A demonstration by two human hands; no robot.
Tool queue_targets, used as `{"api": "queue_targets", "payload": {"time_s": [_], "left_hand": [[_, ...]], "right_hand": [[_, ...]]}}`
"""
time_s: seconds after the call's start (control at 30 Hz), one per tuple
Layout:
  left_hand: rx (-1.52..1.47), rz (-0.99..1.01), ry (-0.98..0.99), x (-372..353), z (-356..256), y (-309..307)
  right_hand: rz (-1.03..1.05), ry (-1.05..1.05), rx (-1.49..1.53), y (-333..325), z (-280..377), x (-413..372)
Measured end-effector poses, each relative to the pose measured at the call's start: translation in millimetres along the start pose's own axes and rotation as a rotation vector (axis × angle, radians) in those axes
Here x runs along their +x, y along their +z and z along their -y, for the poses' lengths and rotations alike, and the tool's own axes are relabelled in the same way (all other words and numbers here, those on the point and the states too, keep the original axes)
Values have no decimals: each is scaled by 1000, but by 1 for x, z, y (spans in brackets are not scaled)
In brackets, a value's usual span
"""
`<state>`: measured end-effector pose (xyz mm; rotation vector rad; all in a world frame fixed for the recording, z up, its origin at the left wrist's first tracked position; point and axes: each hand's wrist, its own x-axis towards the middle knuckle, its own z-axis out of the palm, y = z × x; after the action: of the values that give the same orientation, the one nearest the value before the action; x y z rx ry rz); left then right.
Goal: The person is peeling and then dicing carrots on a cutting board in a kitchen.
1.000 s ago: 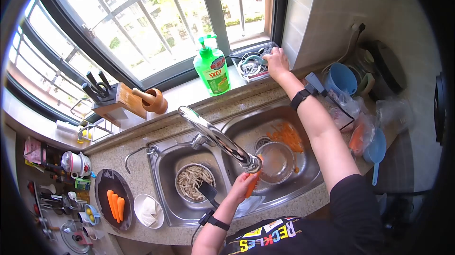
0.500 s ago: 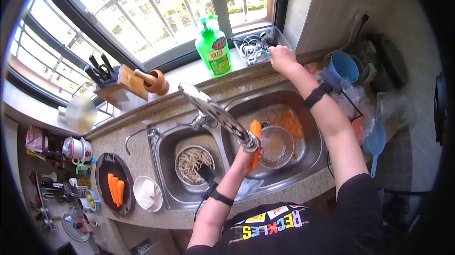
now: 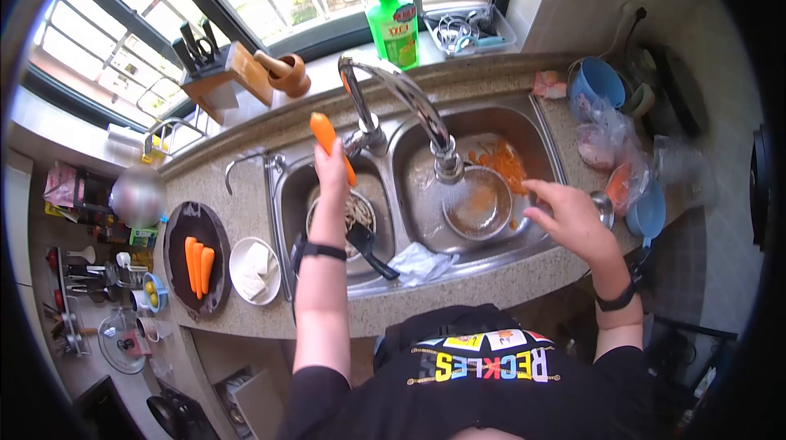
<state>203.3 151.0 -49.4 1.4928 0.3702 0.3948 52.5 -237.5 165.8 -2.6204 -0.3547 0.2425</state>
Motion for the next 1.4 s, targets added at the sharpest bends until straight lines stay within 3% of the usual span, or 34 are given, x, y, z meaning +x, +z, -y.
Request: {"api": "queue_targets", "payload": {"time_s": [0.07, 0.2, 0.27, 0.4, 0.5, 0.53, 0.6, 0.73, 0.83, 0.9, 1.07, 1.13, 1.2, 1.3, 1.4], "left_hand": [[-37, 53, -86, 14, -15, 1], [-127, 232, -7, 29, -29, 19], [-90, 234, 8, 27, -41, 23], [-188, 387, -52, 41, -45, 3], [-140, 357, -34, 18, -46, -22], [-90, 388, -96, 14, -34, -38], [-188, 353, -272, -40, -66, -51], [-182, 420, -405, -104, -53, -101], [-131, 404, -441, -146, -38, -131], [-167, 394, -463, -171, -38, -142], [-194, 389, -492, -210, -51, -153], [-196, 391, -468, -217, -54, -153], [-167, 391, -450, -220, -62, -151], [-122, 420, -397, -220, -77, -146], [-112, 437, -346, -221, -91, -133]], "right_hand": [[73, 44, 97, 23, 4, -31], [323, 104, 206, 87, 10, -66], [436, 60, 232, 123, 22, -63], [464, -100, 233, 180, 61, -41], [386, -212, 205, 236, 80, -20], [388, -214, 208, 256, 83, -13], [372, -225, 40, 290, 89, 0], [294, -160, -66, 330, 118, 12], [202, -131, -317, 367, 126, 28], [101, -217, -464, 382, 125, 44], [82, -260, -397, 386, 125, 58], [80, -458, -501, 365, 127, 60], [122, -402, -371, 342, 130, 61], [215, -90, -10, 292, 133, 50], [166, -80, 175, 230, 112, 16]]}}
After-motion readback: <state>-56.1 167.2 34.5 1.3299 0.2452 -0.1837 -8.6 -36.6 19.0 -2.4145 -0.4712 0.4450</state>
